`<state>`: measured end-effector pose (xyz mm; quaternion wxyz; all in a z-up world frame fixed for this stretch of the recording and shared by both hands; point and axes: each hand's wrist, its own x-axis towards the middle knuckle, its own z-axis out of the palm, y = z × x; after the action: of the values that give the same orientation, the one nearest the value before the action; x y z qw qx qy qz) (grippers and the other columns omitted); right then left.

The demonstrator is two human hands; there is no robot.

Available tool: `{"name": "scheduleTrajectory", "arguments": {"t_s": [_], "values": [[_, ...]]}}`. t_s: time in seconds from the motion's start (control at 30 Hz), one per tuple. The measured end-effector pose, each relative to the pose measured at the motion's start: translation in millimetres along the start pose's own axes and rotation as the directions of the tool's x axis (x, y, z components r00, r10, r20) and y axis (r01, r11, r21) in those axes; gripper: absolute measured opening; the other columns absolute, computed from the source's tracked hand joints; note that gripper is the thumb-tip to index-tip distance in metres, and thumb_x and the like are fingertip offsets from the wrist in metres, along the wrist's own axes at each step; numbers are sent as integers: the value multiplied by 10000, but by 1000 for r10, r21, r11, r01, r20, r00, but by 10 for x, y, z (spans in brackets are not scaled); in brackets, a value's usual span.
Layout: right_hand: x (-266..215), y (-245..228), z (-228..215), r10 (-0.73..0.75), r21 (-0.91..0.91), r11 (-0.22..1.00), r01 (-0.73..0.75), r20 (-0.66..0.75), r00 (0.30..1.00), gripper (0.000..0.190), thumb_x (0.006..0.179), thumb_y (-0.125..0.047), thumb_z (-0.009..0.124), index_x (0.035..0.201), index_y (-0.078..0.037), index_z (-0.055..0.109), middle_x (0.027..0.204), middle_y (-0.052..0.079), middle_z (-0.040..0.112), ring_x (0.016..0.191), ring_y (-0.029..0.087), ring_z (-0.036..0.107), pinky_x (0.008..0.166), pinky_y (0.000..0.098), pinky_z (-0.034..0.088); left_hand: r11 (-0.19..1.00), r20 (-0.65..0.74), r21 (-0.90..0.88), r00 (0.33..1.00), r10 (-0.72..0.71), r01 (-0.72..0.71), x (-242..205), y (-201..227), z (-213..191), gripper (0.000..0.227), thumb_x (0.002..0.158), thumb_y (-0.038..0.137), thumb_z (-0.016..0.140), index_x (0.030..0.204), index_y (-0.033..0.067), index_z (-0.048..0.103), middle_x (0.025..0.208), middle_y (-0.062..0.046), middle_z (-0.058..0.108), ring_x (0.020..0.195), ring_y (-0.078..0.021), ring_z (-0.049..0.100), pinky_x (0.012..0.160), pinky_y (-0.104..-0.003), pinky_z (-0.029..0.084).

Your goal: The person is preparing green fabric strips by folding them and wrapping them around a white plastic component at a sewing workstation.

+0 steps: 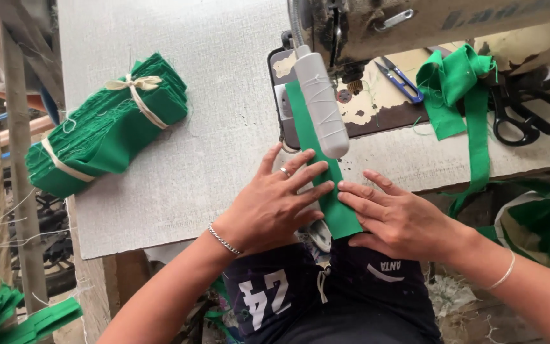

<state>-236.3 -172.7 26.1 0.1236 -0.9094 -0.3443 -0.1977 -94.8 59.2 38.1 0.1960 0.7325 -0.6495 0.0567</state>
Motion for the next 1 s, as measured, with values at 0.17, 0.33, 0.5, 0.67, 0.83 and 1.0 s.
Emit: {"name": "scheduleTrajectory", "arguments": {"t_s": [0.17,0.33,0.5,0.67,0.83,1.0], "values": [[26,86,16,-3,39,999,2,20,1000,499,940,-470,695,989,26,680,1293,189,664,1284,370,622,1093,591,419,999,10,33,1000,14,-14,33,-136,61,385,988,476,576,1259,224,683,1369,-87,582,1351,-351,528,1084,-714,323],[63,142,37,20,35,999,-22,46,999,551,949,-530,664,1014,17,701,1293,183,672,1300,345,612,1121,578,397,999,55,46,998,2,-5,84,-203,19,402,985,512,572,1256,240,690,1363,-80,580,1346,-343,523,1074,-710,334],[123,228,47,38,2,999,-38,75,996,591,949,-555,644,1063,21,709,1295,175,674,1318,326,596,1154,563,369,998,126,57,991,-36,29,156,-295,-58,399,1001,517,543,1286,277,689,1375,-69,592,1364,-321,513,1105,-711,302],[152,340,147,50,-11,999,-50,41,998,613,951,-577,623,1043,24,705,1295,177,662,1316,337,595,1144,583,378,995,87,101,996,-7,-2,195,-402,-47,428,994,544,539,1242,235,701,1348,-79,595,1369,-321,505,1123,-708,285],[232,504,210,61,-6,998,-61,16,998,625,968,-577,598,1049,34,703,1320,191,652,1326,341,587,1159,580,356,996,110,83,994,27,-36,196,-346,18,517,1020,585,438,1191,179,709,1397,-93,583,1408,-267,485,1175,-647,276],[365,637,247,63,-13,998,-63,22,998,619,963,-597,602,1019,10,715,1286,163,655,1342,341,576,1152,591,375,1000,17,25,1000,15,-15,200,-500,91,518,994,583,521,1223,149,689,1288,-106,624,1313,-289,580,1177,-628,294]]}}
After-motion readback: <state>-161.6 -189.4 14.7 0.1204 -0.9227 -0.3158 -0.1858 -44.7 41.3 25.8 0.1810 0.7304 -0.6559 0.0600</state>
